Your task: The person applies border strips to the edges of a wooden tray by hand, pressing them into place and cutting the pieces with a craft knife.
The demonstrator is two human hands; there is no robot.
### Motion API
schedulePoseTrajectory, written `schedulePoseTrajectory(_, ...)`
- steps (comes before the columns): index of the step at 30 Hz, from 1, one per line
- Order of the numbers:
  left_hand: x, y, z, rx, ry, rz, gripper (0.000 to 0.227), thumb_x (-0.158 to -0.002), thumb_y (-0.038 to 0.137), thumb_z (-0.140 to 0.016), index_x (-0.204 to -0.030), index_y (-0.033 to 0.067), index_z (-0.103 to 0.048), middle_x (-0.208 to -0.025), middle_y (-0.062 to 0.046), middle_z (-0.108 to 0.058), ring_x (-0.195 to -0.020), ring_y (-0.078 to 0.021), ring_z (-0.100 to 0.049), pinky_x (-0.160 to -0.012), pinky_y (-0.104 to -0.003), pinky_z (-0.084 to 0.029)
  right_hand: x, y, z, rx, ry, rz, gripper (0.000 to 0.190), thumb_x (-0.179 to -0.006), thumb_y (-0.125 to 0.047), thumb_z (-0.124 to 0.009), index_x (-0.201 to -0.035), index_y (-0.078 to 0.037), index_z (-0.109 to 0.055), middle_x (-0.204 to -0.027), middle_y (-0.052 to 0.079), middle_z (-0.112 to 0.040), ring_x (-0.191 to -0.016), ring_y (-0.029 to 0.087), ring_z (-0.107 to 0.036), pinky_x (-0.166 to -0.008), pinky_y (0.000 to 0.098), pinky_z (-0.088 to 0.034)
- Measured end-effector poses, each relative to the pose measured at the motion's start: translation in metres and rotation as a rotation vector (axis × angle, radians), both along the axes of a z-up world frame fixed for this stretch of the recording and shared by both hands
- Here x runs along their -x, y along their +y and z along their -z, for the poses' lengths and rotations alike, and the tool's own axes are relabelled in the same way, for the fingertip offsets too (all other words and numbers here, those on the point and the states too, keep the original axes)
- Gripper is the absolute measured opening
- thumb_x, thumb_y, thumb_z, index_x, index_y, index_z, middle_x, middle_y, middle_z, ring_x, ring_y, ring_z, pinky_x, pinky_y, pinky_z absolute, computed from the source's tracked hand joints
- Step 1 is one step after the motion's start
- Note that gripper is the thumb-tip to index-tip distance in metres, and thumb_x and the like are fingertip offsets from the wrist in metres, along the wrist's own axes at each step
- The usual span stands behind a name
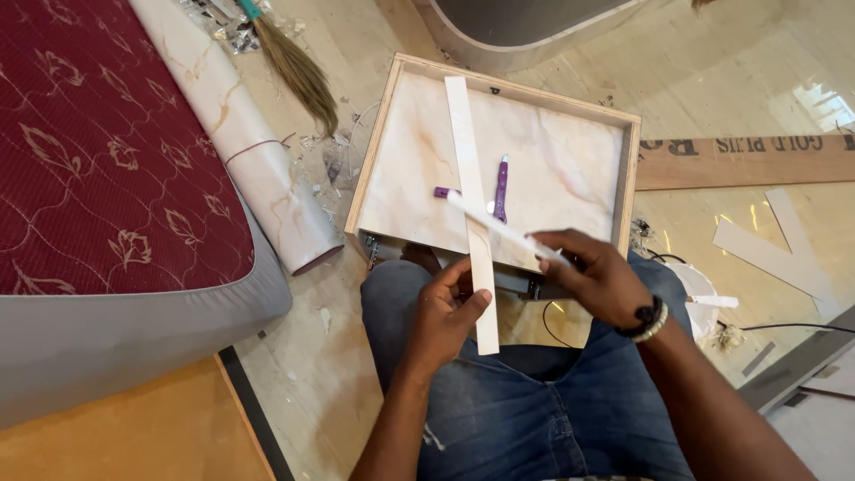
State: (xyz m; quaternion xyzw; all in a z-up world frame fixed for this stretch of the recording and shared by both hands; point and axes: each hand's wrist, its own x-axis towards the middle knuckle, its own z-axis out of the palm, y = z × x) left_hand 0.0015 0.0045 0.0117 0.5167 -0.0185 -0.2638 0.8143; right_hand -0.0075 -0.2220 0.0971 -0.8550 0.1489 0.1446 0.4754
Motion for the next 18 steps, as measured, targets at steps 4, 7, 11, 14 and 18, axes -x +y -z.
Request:
schedulePoseTrajectory(4, 0.002, -0.002, 0.0, 0.028, 0.008, 0.017, 0.053, -0.096, 0.007, -0.069, -0.146, -0.0013, -0.055, -0.107, -0.008, -0.072, -0.092, -0.0106, -0.065, -0.08, -0.026, -0.055, 0.021, 0.002, 0.014, -0.084, -0.158, -0.156, 0.037, -0.093, -0.017, -0.07, -0.129, -0.007, -0.069, -0.111, 0.003, -0.075, -0.097, 0.009, -0.069, -0.082, 0.0267, -0.056)
schedulePoseTrajectory(7, 0.002, -0.002, -0.003, 0.127, 0.004, 0.028, 0.055, -0.096, 0.005, -0.069, -0.148, -0.003, -0.053, -0.116, -0.01, -0.07, -0.103, -0.0137, -0.065, -0.09, -0.029, -0.056, 0.03, 0.008, 0.03, -0.156, -0.214, -0.096, 0.038, -0.093, -0.017, -0.072, -0.13, -0.007, -0.068, -0.11, 0.004, -0.073, -0.094, 0.008, -0.065, -0.078, 0.0255, -0.054)
schedulePoseTrajectory(11, 0.002, 0.006, -0.001, 0.34, 0.022, 0.061, 0.065, -0.092, 0.003, -0.067, -0.153, 0.001, -0.043, -0.132, -0.009, -0.064, -0.122, -0.0141, -0.061, -0.105, -0.031, -0.051, 0.053, 0.018, 0.045, -0.043, -0.219, -0.007, 0.039, -0.091, -0.017, -0.074, -0.129, -0.009, -0.069, -0.106, 0.001, -0.073, -0.077, 0.009, -0.059, -0.065, 0.0243, -0.048)
schedulePoseTrajectory(14, 0.002, 0.005, 0.011, 0.405, 0.06, 0.015, 0.068, -0.091, 0.001, -0.066, -0.154, 0.0011, -0.042, -0.135, -0.009, -0.062, -0.125, -0.0143, -0.06, -0.109, -0.031, -0.049, 0.078, 0.018, 0.05, 0.048, -0.225, 0.002, 0.041, -0.089, -0.015, -0.076, -0.129, -0.01, -0.07, -0.097, 0.002, -0.068, -0.073, 0.009, -0.056, -0.062, 0.0239, -0.045)
schedulePoseTrajectory(18, 0.0, 0.002, 0.02, 0.248, 0.084, -0.069, 0.064, -0.091, -0.002, -0.066, -0.153, -0.0015, -0.048, -0.125, -0.009, -0.068, -0.106, -0.0126, -0.063, -0.094, -0.027, -0.053, 0.088, 0.001, 0.044, 0.011, -0.263, 0.056, 0.039, -0.089, -0.015, -0.074, -0.127, -0.008, -0.07, -0.101, 0.003, -0.068, -0.075, 0.011, -0.058, -0.063, 0.0254, -0.047)
